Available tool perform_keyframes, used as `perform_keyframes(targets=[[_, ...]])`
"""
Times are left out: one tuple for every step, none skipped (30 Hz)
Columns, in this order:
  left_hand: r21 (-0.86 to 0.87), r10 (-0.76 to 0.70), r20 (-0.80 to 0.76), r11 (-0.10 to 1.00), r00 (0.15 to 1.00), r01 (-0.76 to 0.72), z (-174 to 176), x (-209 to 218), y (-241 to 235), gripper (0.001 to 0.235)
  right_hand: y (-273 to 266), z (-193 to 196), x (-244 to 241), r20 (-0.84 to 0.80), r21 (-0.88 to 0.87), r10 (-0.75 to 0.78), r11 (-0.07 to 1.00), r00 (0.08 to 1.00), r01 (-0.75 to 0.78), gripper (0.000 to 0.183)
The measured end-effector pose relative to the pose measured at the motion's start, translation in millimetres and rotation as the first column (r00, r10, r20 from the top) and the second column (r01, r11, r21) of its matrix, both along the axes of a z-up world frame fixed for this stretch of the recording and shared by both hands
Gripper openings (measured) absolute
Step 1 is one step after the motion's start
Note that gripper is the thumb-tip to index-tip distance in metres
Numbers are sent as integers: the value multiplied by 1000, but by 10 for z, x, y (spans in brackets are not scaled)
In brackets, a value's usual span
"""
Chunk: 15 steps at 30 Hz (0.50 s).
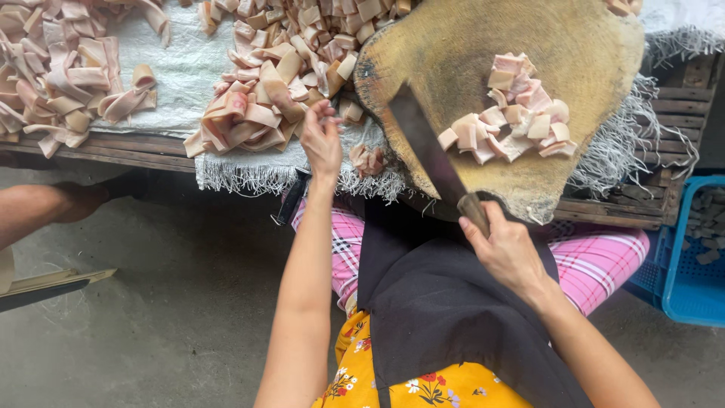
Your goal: The person sits cross-legged on the floor and uses a large cleaver to chop strips of pale meat into small cubes on a round wooden cutting board. The person repeatedly picks up meat strips, cuts them, and moves the diced pieces aside.
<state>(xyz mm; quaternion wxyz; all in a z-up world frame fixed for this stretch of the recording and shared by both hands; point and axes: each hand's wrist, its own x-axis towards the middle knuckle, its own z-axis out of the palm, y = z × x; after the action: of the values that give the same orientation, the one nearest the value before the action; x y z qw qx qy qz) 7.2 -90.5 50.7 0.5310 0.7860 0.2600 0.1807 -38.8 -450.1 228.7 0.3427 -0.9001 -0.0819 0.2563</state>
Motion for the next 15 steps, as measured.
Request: perform_keyframes(targets=[[188,20,-48,982,999,-10,-136,50,206,31,4,-83,-14,-25,-34,22,999,999,-23,44],[281,-15,-68,959,998,33,-277,142,381,36,-14,-152,-20,-50,-69,40,997,998,-44,44],[369,-47,-92,926,995,78,-409,250,533,41,-60,-202,-16,-57,-92,19,995,998,-24,44],[449,-80,-120,885,990,125,-535,364,621,47,-134,-228,-4,-63,-120,-4,993,998,-3,44],[497,-81,-87,860,993,113,-636,488,675,53,-205,-245,22,-69,-147,-28,989,997,18,44],[543,-87,-54,834,995,102,-685,612,693,61,-284,-243,58,-21,-191,-52,980,998,47,44],[587,-94,-21,805,995,89,-715,692,695,70,-355,-222,99,27,-234,-74,969,997,78,43],[561,-25,-165,820,986,114,-716,770,678,72,-379,-204,137,78,-274,-90,956,993,108,43],[530,39,-307,837,951,136,-675,872,644,74,-384,-179,177,30,-268,-182,946,983,183,44],[498,101,-444,853,890,152,-609,924,634,76,-396,-145,242,-21,-263,-268,931,963,254,45],[501,96,-473,847,876,178,-533,930,631,77,-397,-116,292,-73,-261,-352,910,933,323,46],[504,92,-502,839,860,205,-452,931,636,77,-373,-113,312,-77,-265,-355,908,932,324,47],[506,88,-530,831,843,232,-379,927,633,78,-358,-123,321,-81,-269,-358,906,930,326,47],[498,64,-550,825,833,266,-314,901,636,76,-353,-149,320,-85,-271,-365,904,927,331,48],[489,39,-570,819,821,300,-266,844,636,74,-358,-194,327,6,-262,-294,922,956,286,47]])
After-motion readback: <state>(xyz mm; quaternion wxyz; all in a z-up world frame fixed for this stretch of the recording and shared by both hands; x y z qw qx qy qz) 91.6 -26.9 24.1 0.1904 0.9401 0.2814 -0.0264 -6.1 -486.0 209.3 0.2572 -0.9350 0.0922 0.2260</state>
